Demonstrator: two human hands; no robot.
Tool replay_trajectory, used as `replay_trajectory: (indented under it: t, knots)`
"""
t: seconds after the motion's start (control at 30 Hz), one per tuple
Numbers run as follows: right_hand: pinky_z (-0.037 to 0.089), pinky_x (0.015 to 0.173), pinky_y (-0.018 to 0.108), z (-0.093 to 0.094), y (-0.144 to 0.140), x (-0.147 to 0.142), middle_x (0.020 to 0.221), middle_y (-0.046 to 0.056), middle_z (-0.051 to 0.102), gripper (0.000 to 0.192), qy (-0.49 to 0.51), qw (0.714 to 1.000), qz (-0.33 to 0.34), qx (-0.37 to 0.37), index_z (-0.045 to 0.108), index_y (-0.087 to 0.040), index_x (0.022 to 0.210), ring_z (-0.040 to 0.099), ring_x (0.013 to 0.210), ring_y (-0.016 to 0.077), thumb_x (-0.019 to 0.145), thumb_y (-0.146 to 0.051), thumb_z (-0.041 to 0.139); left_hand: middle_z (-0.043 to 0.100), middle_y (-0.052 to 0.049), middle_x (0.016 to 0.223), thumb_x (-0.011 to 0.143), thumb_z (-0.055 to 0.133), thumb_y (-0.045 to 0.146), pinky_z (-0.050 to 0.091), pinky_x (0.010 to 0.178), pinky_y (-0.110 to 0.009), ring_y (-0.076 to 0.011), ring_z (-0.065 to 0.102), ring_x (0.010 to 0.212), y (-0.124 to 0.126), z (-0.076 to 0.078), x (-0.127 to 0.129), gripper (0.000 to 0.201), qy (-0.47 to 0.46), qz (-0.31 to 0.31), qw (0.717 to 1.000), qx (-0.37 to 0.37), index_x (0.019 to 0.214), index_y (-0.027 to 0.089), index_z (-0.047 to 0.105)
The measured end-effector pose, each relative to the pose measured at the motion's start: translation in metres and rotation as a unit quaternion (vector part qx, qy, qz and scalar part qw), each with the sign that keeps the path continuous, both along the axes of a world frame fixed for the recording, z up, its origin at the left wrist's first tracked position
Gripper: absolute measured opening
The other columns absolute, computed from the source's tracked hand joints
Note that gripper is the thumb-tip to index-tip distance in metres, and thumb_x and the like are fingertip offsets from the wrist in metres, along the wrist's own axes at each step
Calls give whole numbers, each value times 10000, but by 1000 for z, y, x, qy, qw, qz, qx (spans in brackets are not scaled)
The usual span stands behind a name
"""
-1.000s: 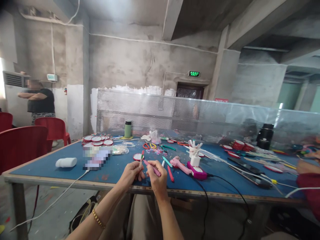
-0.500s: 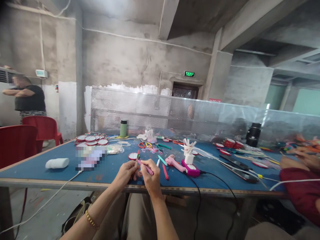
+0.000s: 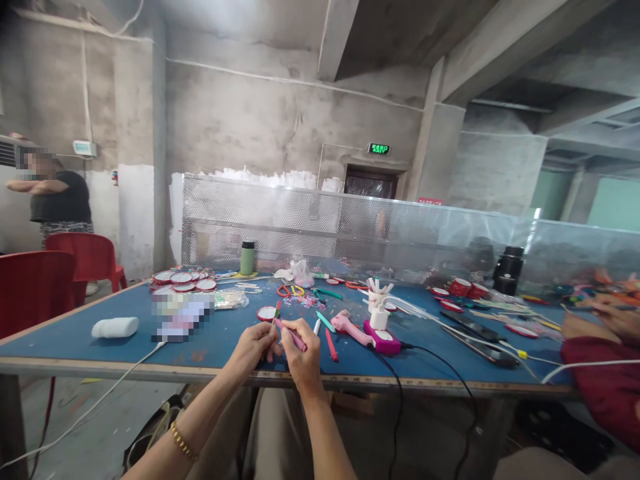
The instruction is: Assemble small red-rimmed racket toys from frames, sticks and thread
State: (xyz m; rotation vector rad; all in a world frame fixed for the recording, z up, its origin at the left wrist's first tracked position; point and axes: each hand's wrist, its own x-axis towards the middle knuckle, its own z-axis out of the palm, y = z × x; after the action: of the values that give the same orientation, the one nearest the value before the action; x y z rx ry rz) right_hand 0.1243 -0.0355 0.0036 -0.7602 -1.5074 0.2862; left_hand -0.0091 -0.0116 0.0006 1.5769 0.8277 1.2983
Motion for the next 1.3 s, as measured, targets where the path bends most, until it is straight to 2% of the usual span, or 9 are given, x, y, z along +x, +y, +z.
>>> replay_trajectory:
  t: [0.23, 0.5, 0.73, 0.97, 1.13, 1.3]
  knots:
    - [511, 610, 241, -3, -1, 0, 762, 2, 641, 140, 20, 1000, -10, 4, 709, -204, 891, 620, 670, 148, 904, -258, 581, 679, -37, 578, 742, 544, 464, 294, 429, -207, -104, 500, 406, 2, -2, -1, 276, -3, -7, 1000, -6, 726, 189, 525]
    - [518, 638, 245, -2, 1, -1, 808, 11, 655, 139, -11, 1000, -10, 19, 713, -212, 895, 644, 727, 162, 907, -251, 579, 683, -42, 590, 762, 554, 484, 317, 447, -215, -106, 512, 422, 0, 0, -2, 302, 11, -1, 1000, 2, 702, 190, 524]
    - [504, 604, 241, -4, 1, 1, 747, -6, 636, 132, 9, 999, -27, 14, 695, -205, 887, 614, 646, 143, 910, -243, 571, 685, -35, 581, 752, 547, 466, 305, 437, -211, -106, 506, 411, 2, -2, -2, 280, -5, -10, 1000, -7, 745, 187, 533]
    - [521, 647, 252, -2, 0, -1, 821, 16, 652, 151, -19, 999, -18, 21, 699, -202, 904, 634, 713, 157, 927, -261, 562, 683, -40, 583, 750, 555, 463, 309, 437, -208, -105, 513, 421, 1, -2, -2, 281, -3, -10, 1000, -4, 720, 185, 533]
    - [508, 620, 247, -4, -1, 0, 770, 5, 645, 131, 8, 999, -38, 15, 699, -206, 890, 617, 683, 155, 907, -243, 575, 684, -30, 574, 749, 573, 450, 316, 441, -209, -105, 512, 412, 0, -1, -3, 267, -15, -11, 1000, -12, 741, 185, 544]
    - [504, 640, 256, -1, -2, -1, 804, 10, 650, 148, -20, 999, -15, 23, 698, -206, 894, 623, 701, 157, 920, -255, 561, 682, -30, 574, 761, 570, 477, 320, 443, -213, -108, 515, 414, -2, 1, -2, 295, -18, -16, 1000, -9, 718, 187, 537]
